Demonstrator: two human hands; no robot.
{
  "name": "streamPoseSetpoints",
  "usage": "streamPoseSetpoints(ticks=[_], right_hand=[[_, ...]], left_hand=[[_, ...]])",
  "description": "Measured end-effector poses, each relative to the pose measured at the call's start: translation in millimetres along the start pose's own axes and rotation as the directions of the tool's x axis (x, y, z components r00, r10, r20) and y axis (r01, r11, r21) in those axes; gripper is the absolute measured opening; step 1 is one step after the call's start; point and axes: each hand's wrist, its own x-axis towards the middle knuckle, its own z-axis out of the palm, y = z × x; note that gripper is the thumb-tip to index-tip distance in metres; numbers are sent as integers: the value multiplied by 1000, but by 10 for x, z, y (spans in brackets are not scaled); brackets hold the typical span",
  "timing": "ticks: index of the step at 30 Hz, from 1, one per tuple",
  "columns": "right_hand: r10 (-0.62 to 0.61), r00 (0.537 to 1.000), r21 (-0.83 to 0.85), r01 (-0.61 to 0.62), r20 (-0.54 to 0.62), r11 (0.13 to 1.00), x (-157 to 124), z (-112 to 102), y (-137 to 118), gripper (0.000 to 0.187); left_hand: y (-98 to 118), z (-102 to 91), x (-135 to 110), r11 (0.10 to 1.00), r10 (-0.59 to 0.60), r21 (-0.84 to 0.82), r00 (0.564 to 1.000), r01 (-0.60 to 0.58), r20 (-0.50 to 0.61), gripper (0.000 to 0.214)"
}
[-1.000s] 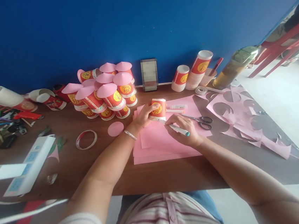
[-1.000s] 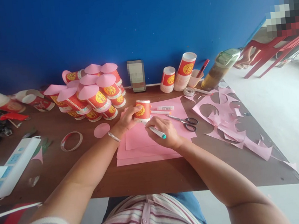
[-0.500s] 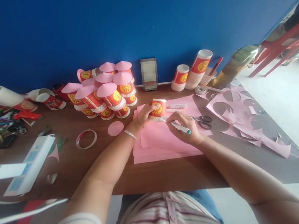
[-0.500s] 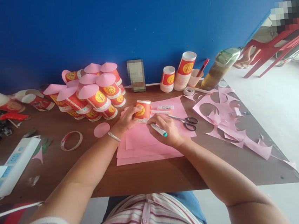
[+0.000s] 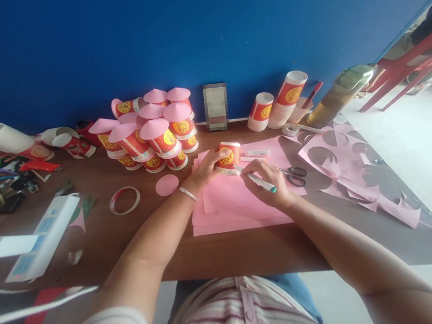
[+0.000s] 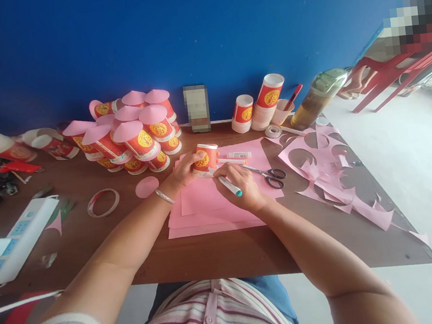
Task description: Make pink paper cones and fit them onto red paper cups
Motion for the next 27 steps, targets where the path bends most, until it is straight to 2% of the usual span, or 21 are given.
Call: streamPoseSetpoints(ticks=[4,10,15,21,27], right_hand=[[-3,1000,-11,3,-6,1000,6,1,-10,14],[-12,1000,-39,11,-26,999,7,11,-25,16],[-15,1000,-49,15,-17,999,6,7,-29,16],[-29,999,-36,29,-12,999,29,3,-63,17],[-45,999,-17,45,-12,999,39,-8,-89,20]], left_hand=[[17,24,-7,997,-40,-70,998,42,38,13],[25,31,-18,990,-103,-96,994,99,-43,15],[84,61,-14,973,-132,-188,990,137,43,20],[92,64,-2,987,-74,-140,997,74,2,24],[110,115,2,945,-203,-257,979,202,23,30]])
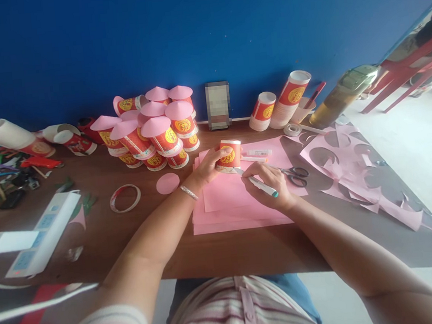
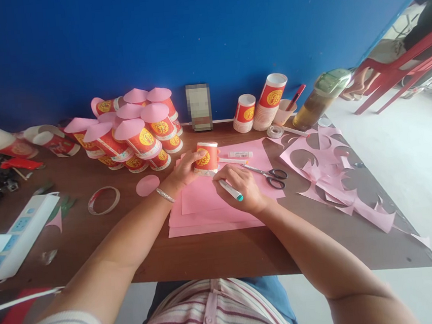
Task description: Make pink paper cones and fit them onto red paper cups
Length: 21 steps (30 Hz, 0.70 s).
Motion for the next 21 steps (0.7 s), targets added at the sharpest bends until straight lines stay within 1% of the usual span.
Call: streamPoseSetpoints(ticks=[4,7,10,15,18,21], right_hand=[[-19,1000,-6,19,9,1000,7,-7,-4,20],[-33,999,-17,33,-7,999,8,-2,0,21],[-39,999,-20,39,-13,999,7,4,4,21],[-36,999,-11,36,15,999,3,3,6,20],[-38,999,-2,38,17,999,0,4,8,20],[-42,999,5,42,15,999,-1,6,14,20]], left_hand=[[-1,8,-6,1000,25,7,1000,-25,-10,31],[4,4,-11,999,47,28,999,-47,-8,33],[16,3,-18,997,49,55,999,-48,-9,31],[30,5,-22,995,40,87,999,-40,4,29],[21,-6,-10,993,54,103,998,-56,29,28],[10,-31,5,986,65,147,995,-76,79,29]])
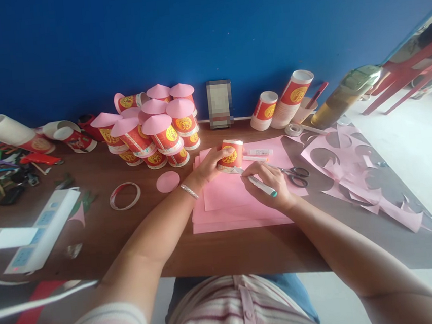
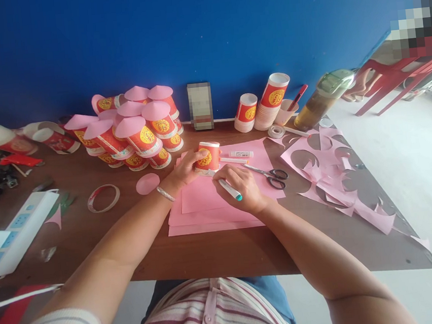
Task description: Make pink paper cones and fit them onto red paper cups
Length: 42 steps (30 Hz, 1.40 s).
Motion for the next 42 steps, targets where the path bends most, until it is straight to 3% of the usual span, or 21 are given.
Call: streamPoseSetpoints(ticks=[6,14,21,27,31,36,42], right_hand=[[-10,1000,-10,10,-6,1000,-11,7,24,16],[9,1000,-17,-10,-19,1000,-14,-3,46,15],[15,999,-52,-17,-45,999,-10,-8,49,15],[8,998,-78,-13,-67,997,6,0,37,18],[8,998,-93,-14,-67,996,16,-3,30,19],[5,999,-116,-11,-51,993,11,-9,30,19],[22,999,-110,-25,-34,994,13,-13,5,20]], left_hand=[[5,-33,-4,998,20,57,999,-22,31,29],[-55,13,27,981,-111,-147,985,129,129,35],[-64,-17,20,990,-80,-111,996,83,33,38],[81,63,-23,980,-100,-165,993,110,67,39],[61,53,-11,978,-103,-178,994,106,25,42],[4,27,13,971,-117,-203,991,128,69,48],[-1,16,7,993,-88,-81,996,90,24,41]])
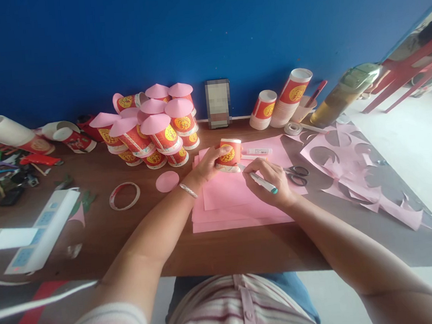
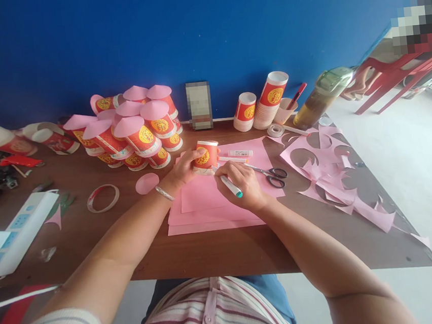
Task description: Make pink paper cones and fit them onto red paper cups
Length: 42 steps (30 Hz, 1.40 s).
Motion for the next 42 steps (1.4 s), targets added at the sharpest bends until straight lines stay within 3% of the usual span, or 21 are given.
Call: streamPoseSetpoints(ticks=[5,10,14,20,29,33,42], right_hand=[[3,1000,14,-3,16,1000,8,-4,-33,19],[-7,1000,17,7,9,1000,-7,17,-29,20],[-19,1000,26,18,8,999,-26,37,-15,19],[-65,998,67,65,4,996,-15,30,-22,20],[-27,999,-1,27,-31,1000,-18,28,-13,19],[-17,1000,22,17,-1,1000,-4,7,-21,18],[-6,1000,27,5,18,1000,-13,6,-14,19]], left_hand=[[-55,-79,-13,986,95,147,990,-79,-100,25],[-123,-154,0,945,234,259,967,-202,-98,25],[-103,-100,8,974,153,179,984,-135,-92,28],[-17,4,8,1000,14,-8,1000,-14,6,41],[-59,-96,0,948,227,229,974,-219,-9,28],[-13,-48,-6,953,191,238,981,-187,6,28],[48,8,-20,993,82,94,995,-77,-50,29]])
